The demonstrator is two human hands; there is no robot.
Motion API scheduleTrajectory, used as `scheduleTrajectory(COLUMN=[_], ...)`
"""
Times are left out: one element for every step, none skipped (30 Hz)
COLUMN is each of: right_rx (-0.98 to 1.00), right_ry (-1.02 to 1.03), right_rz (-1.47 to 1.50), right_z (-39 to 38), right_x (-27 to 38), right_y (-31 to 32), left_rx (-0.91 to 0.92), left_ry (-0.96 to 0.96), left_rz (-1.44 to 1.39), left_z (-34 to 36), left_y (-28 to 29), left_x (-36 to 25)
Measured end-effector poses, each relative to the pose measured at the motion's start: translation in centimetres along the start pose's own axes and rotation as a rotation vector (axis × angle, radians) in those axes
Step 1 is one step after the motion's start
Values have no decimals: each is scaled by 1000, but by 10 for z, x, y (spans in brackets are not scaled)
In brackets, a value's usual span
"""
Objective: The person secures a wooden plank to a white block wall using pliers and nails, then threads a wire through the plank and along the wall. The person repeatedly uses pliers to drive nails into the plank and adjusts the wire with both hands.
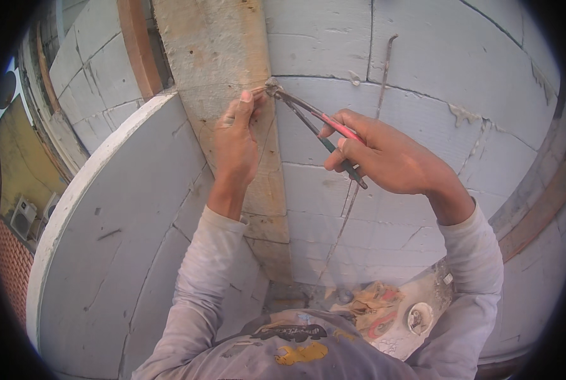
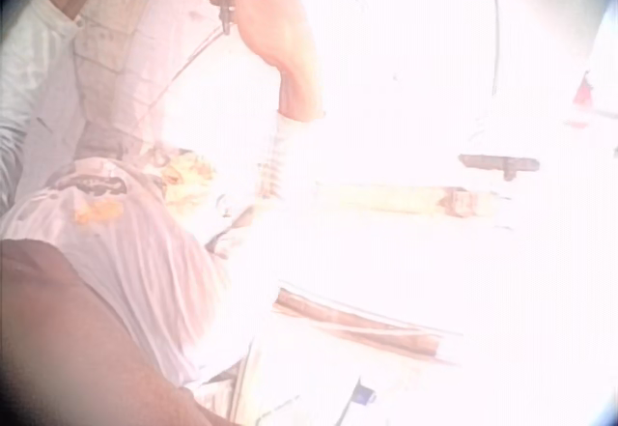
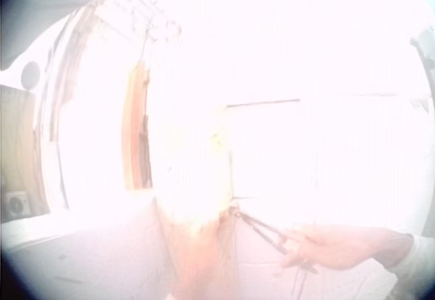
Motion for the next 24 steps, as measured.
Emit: scheduleTrajectory(right_rx=[-52,-109,-164,-168,-180,-190,-200,-146,-87,-55,-27,-18,4,-200,-400,-598,-696,-787,-796,-802,-722,-642,-589,-535], right_ry=[-12,-22,-31,-21,-15,-7,-2,-62,-121,-149,-180,-179,-167,-99,-28,32,169,309,330,347,238,129,130,130], right_rz=[-70,-136,-203,-193,-187,-180,-175,113,402,567,731,775,816,474,129,-217,-427,-640,-737,-834,-815,-795,-645,-495], right_z=[0,0,1,2,3,5,6,7,7,4,4,2,3,3,-1,-8,-13,-16,-16,-17,-13,-10,-8,-7], right_x=[10,23,29,29,25,18,12,-3,-18,-28,-38,-46,-45,-40,-26,-15,-5,0,2,3,-3,-9,-10,-10], right_y=[4,5,6,4,2,-1,-4,-13,-23,-30,-36,-38,-43,-30,-18,-6,-6,-10,-11,-14,-11,-8,-4,2], left_rx=[-3,-2,-2,-43,-79,-116,-81,-43,-5,36,70,106,129,149,169,25,-34,-93,-144,-131,-104,-78,-52,-28], left_ry=[-10,-22,-33,-18,-3,13,110,201,291,384,477,571,476,385,295,316,330,343,349,344,307,272,236,278], left_rz=[12,26,42,12,-25,-59,-215,-370,-522,-671,-816,-960,-927,-891,-854,-791,-785,-779,-769,-796,-806,-817,-828,-901], left_z=[-1,-2,-4,-9,-17,-26,-37,-48,-56,-56,-51,-46,-33,-20,-11,-13,-15,-15,-13,-14,-15,-17,-18,-16], left_y=[1,0,-1,-1,-6,-11,-21,-32,-44,-64,-86,-105,-107,-107,-107,-109,-115,-119,-121,-121,-120,-118,-117,-119], left_x=[-1,-3,-4,-3,0,5,21,38,52,49,38,33,34,39,43,41,39,39,40,41,39,35,31,32])
Point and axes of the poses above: each hand's wrist, its own z-axis towards the middle knuckle, its own y-axis out of the back of the hand, x = y × z, the point moved 8 cm from there along z, towards the middle knuckle, and after that the axes turned 3 degrees about -x, right-handed, at the moved point
